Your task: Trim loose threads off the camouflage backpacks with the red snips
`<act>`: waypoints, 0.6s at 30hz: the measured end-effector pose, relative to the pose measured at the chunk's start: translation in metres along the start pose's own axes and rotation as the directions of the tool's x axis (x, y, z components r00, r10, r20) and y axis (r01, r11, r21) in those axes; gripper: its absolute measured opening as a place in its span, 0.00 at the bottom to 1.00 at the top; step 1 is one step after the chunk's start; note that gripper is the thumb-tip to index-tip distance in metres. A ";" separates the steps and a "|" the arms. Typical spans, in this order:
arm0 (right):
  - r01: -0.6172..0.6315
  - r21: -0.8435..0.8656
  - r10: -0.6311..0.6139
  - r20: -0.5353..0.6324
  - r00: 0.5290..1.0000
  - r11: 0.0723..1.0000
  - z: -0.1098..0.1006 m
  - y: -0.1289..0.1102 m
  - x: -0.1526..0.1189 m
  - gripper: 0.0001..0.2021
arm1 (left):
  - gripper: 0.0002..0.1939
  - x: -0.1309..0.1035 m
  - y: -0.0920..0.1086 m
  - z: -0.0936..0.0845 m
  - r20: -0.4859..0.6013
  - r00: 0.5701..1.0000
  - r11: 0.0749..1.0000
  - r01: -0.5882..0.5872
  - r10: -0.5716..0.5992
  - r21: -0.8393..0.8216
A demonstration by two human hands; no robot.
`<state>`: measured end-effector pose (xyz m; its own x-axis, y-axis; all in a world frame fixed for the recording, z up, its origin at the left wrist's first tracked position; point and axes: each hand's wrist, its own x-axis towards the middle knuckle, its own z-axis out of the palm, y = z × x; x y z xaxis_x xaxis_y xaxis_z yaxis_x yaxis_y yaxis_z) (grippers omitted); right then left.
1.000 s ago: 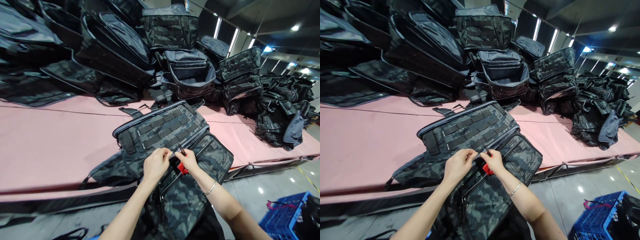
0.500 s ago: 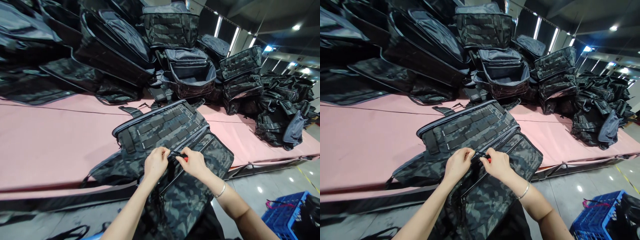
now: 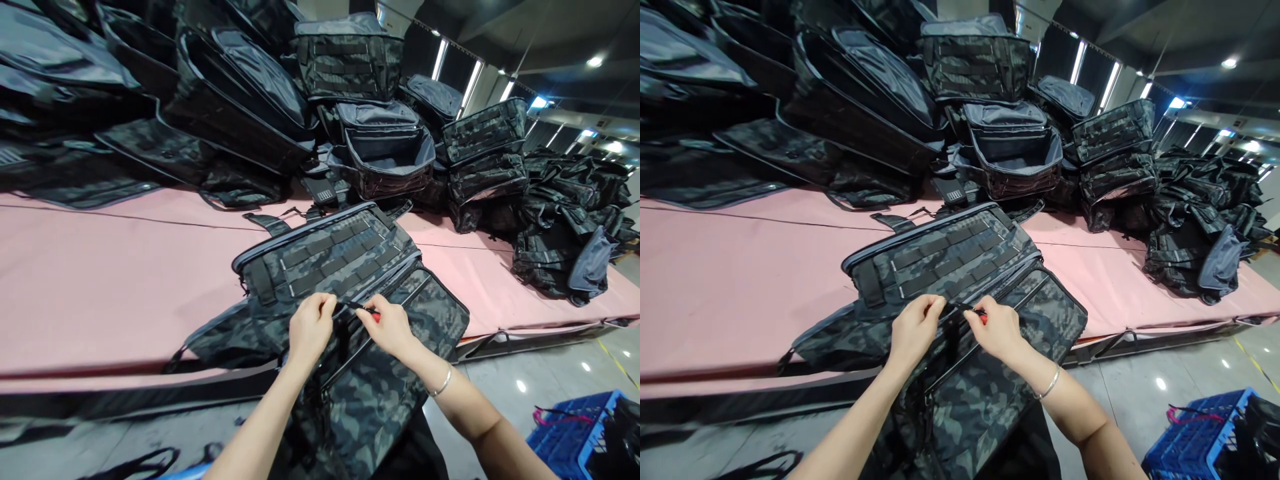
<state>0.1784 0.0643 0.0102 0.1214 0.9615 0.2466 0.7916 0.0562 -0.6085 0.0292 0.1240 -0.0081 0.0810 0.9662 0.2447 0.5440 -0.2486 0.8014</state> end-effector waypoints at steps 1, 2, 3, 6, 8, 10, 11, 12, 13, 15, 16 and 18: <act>-0.046 0.113 0.048 -0.010 0.999 0.993 0.003 0.002 0.002 0.14 | 0.20 -0.001 0.001 -0.001 -0.007 1.000 0.999 0.017 -0.018 -0.036; -0.092 0.213 0.097 -0.010 0.995 0.973 0.006 0.003 0.005 0.16 | 0.22 -0.002 0.002 -0.002 -0.011 0.999 0.997 0.038 -0.039 -0.070; -0.138 0.287 0.144 0.001 0.990 0.948 0.011 0.004 0.009 0.17 | 0.24 -0.003 0.004 -0.004 -0.015 0.998 0.994 0.056 -0.058 -0.094; -0.246 0.403 0.264 0.012 0.965 0.882 0.027 0.006 0.021 0.16 | 0.23 -0.006 0.005 -0.007 -0.019 0.998 0.993 0.063 -0.065 -0.098; -0.263 0.473 0.292 0.014 0.956 0.841 0.038 0.008 0.027 0.15 | 0.20 -0.005 0.003 -0.007 -0.002 0.999 0.995 0.032 -0.032 -0.094; -0.247 0.551 0.284 0.019 0.959 0.797 0.046 0.012 0.029 0.14 | 0.17 -0.003 -0.003 -0.007 0.038 0.999 0.992 0.021 -0.017 -0.121; -0.240 0.581 0.277 0.026 0.961 0.778 0.049 0.013 0.029 0.13 | 0.16 -0.002 -0.006 -0.007 0.059 0.998 0.991 0.022 -0.014 -0.129; -0.235 0.606 0.273 0.031 0.961 0.760 0.051 0.015 0.029 0.13 | 0.16 -0.001 -0.009 -0.007 0.080 0.997 0.991 0.024 -0.013 -0.128; -0.230 0.633 0.272 0.032 0.962 0.739 0.052 0.017 0.028 0.13 | 0.16 -0.001 -0.010 -0.007 0.099 0.995 0.992 0.025 -0.013 -0.121; -0.219 0.679 0.269 0.033 0.963 0.701 0.054 0.020 0.026 0.14 | 0.16 0.001 -0.011 -0.007 0.122 0.992 0.995 0.029 -0.017 -0.097; -0.214 0.696 0.266 0.034 0.963 0.685 0.054 0.021 0.025 0.14 | 0.16 0.001 -0.010 -0.008 0.126 0.992 0.996 0.033 -0.022 -0.085; -0.204 0.722 0.258 0.037 0.965 0.661 0.055 0.023 0.025 0.15 | 0.16 0.001 -0.006 -0.008 0.132 0.991 0.998 0.029 -0.022 -0.053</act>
<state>0.1664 0.1041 -0.0387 0.2997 0.9525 0.0532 0.0660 0.0349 -0.9972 0.0198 0.1261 -0.0080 0.1788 0.9720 0.1524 0.5013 -0.2233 0.8360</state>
